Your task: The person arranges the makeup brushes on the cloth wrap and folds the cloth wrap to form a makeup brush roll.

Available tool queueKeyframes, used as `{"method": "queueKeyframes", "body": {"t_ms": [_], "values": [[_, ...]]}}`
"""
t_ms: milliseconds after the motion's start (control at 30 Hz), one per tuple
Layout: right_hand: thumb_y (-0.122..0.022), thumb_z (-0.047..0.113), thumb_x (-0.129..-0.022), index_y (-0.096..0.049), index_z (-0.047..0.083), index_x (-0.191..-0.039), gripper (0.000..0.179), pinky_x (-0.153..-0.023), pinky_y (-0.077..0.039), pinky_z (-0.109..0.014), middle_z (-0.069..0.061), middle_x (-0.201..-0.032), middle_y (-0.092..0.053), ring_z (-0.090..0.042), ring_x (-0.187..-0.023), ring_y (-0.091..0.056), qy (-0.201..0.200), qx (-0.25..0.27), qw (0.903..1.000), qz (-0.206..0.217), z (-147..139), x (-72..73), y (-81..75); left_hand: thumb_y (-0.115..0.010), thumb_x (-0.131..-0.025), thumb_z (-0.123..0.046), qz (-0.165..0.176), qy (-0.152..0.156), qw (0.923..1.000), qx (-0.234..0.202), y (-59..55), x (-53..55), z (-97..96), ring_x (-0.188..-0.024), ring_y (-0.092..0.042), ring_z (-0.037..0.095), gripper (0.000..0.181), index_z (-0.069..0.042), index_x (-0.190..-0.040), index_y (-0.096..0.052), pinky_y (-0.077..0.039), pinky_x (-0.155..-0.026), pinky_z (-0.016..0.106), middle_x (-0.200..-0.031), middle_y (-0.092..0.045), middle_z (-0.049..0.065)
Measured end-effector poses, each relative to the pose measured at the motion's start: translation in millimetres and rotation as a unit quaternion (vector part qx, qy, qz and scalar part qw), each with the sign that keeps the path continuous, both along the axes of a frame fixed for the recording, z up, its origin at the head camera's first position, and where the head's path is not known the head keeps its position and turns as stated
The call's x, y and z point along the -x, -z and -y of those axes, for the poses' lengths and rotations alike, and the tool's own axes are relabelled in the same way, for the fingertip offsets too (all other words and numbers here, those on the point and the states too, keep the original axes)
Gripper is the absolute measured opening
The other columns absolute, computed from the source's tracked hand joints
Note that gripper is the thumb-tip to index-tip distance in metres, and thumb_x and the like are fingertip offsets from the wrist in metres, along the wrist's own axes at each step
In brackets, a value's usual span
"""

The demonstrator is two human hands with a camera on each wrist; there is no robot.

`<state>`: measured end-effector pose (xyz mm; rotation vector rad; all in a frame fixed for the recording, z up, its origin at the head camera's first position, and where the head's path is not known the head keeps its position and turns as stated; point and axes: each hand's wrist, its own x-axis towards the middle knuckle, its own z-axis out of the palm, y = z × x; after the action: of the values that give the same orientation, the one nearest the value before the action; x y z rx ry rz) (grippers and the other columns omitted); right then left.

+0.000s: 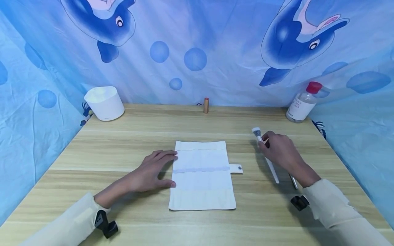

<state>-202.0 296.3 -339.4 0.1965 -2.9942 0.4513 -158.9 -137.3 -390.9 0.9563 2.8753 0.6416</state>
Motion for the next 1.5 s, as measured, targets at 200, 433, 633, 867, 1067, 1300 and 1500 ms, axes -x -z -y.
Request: {"method": "queueKeyframes", "body": {"t_ms": [200,433,633,867,1067,1300,1500], "values": [[-0.067,0.021,-0.096,-0.062,-0.004,-0.111,0.029,-0.050,-0.047,-0.033,-0.013,-0.084,-0.066,-0.020,-0.063,-0.057,-0.021,0.016,0.9992,-0.029,7,2.2,-3.8,-0.076,-0.082,-0.058,-0.005,0.003,1.0000,-0.007,2.0,1.1,1.1,-0.140,-0.032,0.028,0.081,-0.011,-0.143,-0.050,-0.027,-0.106,0.062,-0.156,-0.038,0.002],[-0.068,0.021,-0.096,-0.062,-0.002,-0.111,0.028,-0.050,-0.046,-0.033,-0.011,-0.083,-0.066,-0.020,-0.063,-0.056,-0.037,0.030,0.9979,-0.043,16,4.9,-5.6,-0.077,-0.082,-0.057,-0.004,0.008,0.9997,-0.023,7.0,3.9,3.4,-0.140,-0.030,0.027,0.076,-0.013,-0.140,-0.053,-0.025,-0.105,0.061,-0.155,-0.038,0.002],[-0.067,0.026,-0.097,-0.064,-0.001,-0.111,0.030,-0.051,-0.045,-0.032,-0.010,-0.084,-0.067,-0.019,-0.065,-0.058,-0.052,0.054,0.9953,-0.062,24,5.7,-7.6,-0.078,-0.083,-0.052,-0.001,0.012,0.9991,-0.041,9.1,5.2,4.4,-0.141,-0.028,0.028,0.072,-0.011,-0.137,-0.055,-0.024,-0.105,0.060,-0.154,-0.039,0.004],[-0.065,0.029,-0.099,-0.064,0.001,-0.113,0.032,-0.053,-0.047,-0.032,-0.009,-0.086,-0.068,-0.019,-0.068,-0.059,-0.064,0.070,0.9933,-0.067,33,8.7,-9.4,-0.079,-0.084,-0.047,0.004,0.023,0.9979,-0.060,11.6,10.1,3.4,-0.139,-0.029,0.030,0.069,-0.006,-0.135,-0.056,-0.025,-0.108,0.057,-0.150,-0.040,0.006],[-0.062,0.031,-0.100,-0.063,0.002,-0.114,0.032,-0.054,-0.049,-0.034,-0.008,-0.087,-0.069,-0.019,-0.070,-0.062,-0.074,0.077,0.9921,-0.065,36,11.3,-10.1,-0.080,-0.083,-0.047,0.012,0.019,0.9985,-0.050,8.7,11.3,2.5,-0.137,-0.029,0.030,0.070,-0.006,-0.134,-0.056,-0.026,-0.107,0.056,-0.148,-0.040,0.006],[-0.062,0.032,-0.100,-0.063,0.002,-0.113,0.032,-0.054,-0.050,-0.033,-0.008,-0.088,-0.070,-0.017,-0.068,-0.064,-0.069,0.092,0.9908,-0.071,41,14.7,-12.1,-0.079,-0.084,-0.048,0.013,0.018,0.9991,-0.036,7.2,12.0,0.9,-0.137,-0.030,0.030,0.070,-0.007,-0.135,-0.055,-0.028,-0.105,0.055,-0.147,-0.040,0.006],[-0.062,0.032,-0.100,-0.062,0.003,-0.115,0.032,-0.053,-0.051,-0.033,-0.007,-0.087,-0.070,-0.013,-0.064,-0.065,-0.075,0.112,0.9888,-0.063,48,16.8,-12.3,-0.079,-0.083,-0.049,0.016,0.017,0.9991,-0.035,6.0,11.6,0.7,-0.136,-0.030,0.030,0.070,-0.007,-0.134,-0.055,-0.027,-0.105,0.057,-0.147,-0.041,0.005]]}}
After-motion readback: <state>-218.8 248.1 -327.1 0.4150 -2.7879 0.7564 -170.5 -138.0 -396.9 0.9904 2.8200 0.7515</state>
